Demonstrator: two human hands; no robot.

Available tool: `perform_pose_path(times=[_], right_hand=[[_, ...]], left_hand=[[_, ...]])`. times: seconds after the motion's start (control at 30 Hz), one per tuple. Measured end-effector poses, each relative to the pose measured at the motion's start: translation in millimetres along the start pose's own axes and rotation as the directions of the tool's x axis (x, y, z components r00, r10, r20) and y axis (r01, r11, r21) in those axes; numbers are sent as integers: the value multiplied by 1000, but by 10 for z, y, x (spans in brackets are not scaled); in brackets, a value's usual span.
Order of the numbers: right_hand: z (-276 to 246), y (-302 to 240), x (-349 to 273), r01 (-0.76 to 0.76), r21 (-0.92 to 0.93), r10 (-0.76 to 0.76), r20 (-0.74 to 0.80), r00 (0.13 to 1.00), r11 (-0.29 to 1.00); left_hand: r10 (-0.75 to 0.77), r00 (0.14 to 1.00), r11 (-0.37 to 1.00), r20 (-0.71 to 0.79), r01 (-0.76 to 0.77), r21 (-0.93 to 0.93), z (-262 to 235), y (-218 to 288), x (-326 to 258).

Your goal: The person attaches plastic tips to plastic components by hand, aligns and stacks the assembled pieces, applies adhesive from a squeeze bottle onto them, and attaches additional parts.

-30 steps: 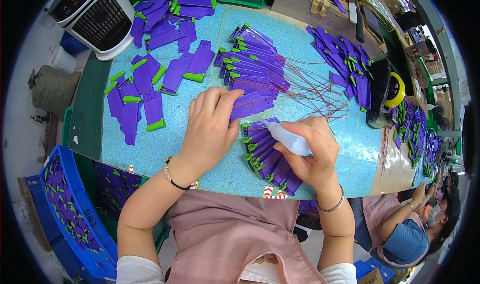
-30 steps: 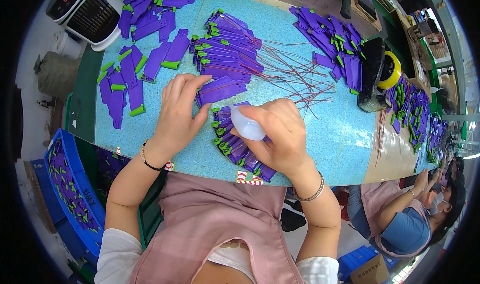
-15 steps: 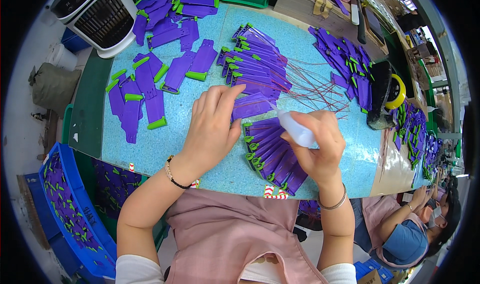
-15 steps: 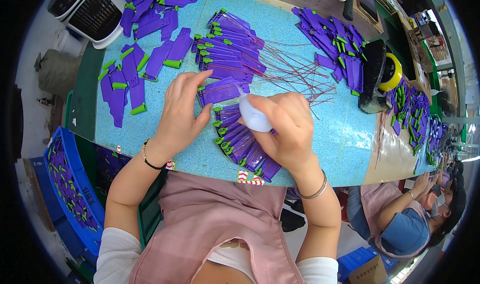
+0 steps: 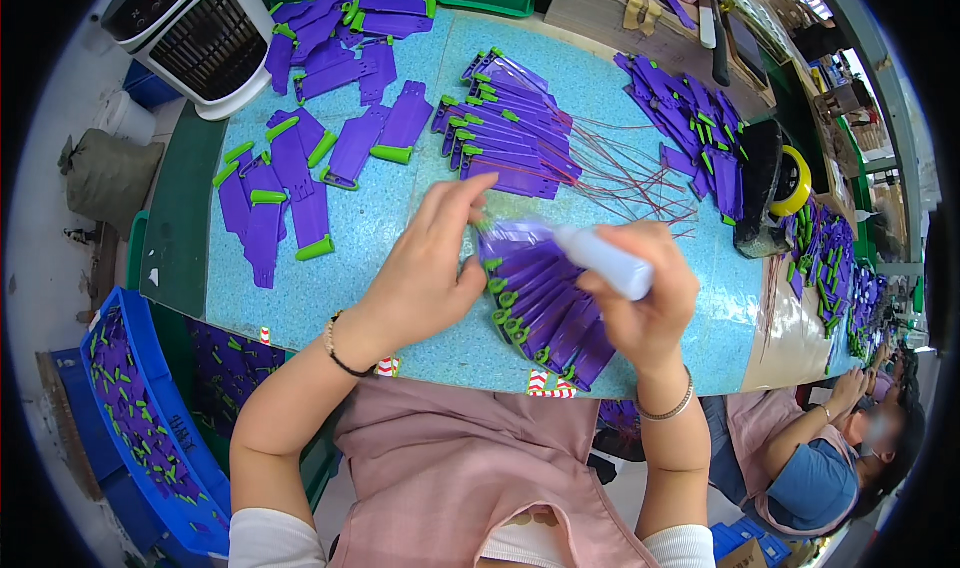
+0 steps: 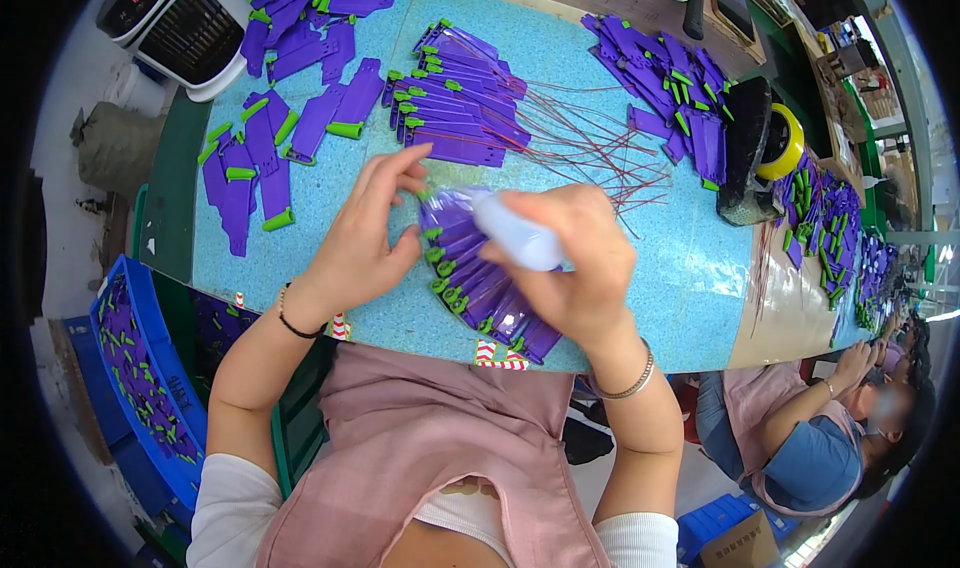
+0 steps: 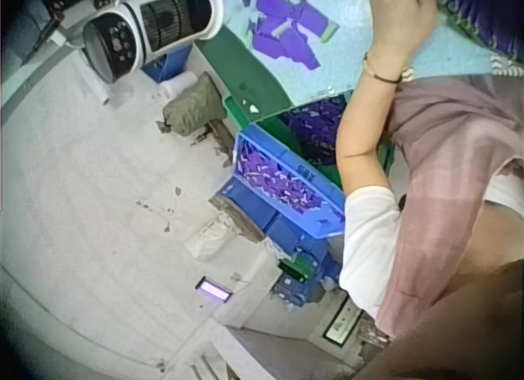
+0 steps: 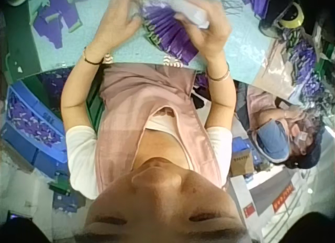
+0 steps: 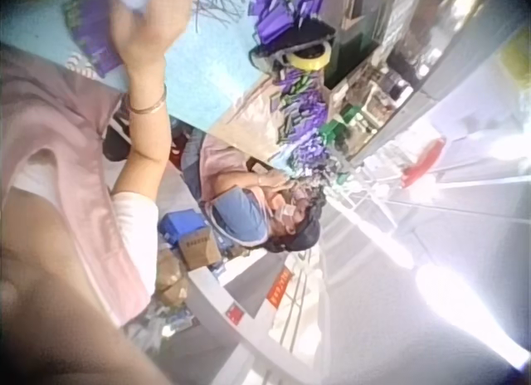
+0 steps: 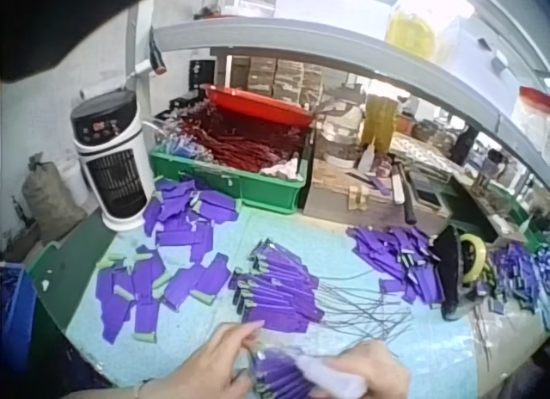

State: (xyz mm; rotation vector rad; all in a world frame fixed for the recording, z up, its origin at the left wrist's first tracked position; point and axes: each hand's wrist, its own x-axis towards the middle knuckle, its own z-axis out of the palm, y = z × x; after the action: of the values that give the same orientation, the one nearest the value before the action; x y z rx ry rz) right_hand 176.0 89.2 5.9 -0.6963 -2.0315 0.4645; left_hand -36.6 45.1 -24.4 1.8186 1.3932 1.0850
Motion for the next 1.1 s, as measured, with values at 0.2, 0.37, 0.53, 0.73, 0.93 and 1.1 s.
perform_pose_path(times=[0.2,0.37,0.53,0.73,0.93,1.1], right_hand=[[-184,81,-31,-126,-82,115,-120,986,989],[-72,77,-52,-60,-88,62,15,998,994],[7,-3,9,20,-94,-17,36,999,995],[38,19,23,74,-113,-66,73,995,991],[24,8,16,55,-141,-54,10,998,988],[105,69,37,123,-162,-114,61,992,979]], left_hand=[[134,989,952,-60,-111,286,-134,0,258],[173,984,847,-32,-132,515,-49,-119,181],[192,978,869,-78,-133,477,-34,-51,120],[182,980,880,-79,-127,457,-18,-83,119],[145,986,903,-77,-101,418,-19,-75,119],[151,985,910,-77,-108,400,32,-82,127]])
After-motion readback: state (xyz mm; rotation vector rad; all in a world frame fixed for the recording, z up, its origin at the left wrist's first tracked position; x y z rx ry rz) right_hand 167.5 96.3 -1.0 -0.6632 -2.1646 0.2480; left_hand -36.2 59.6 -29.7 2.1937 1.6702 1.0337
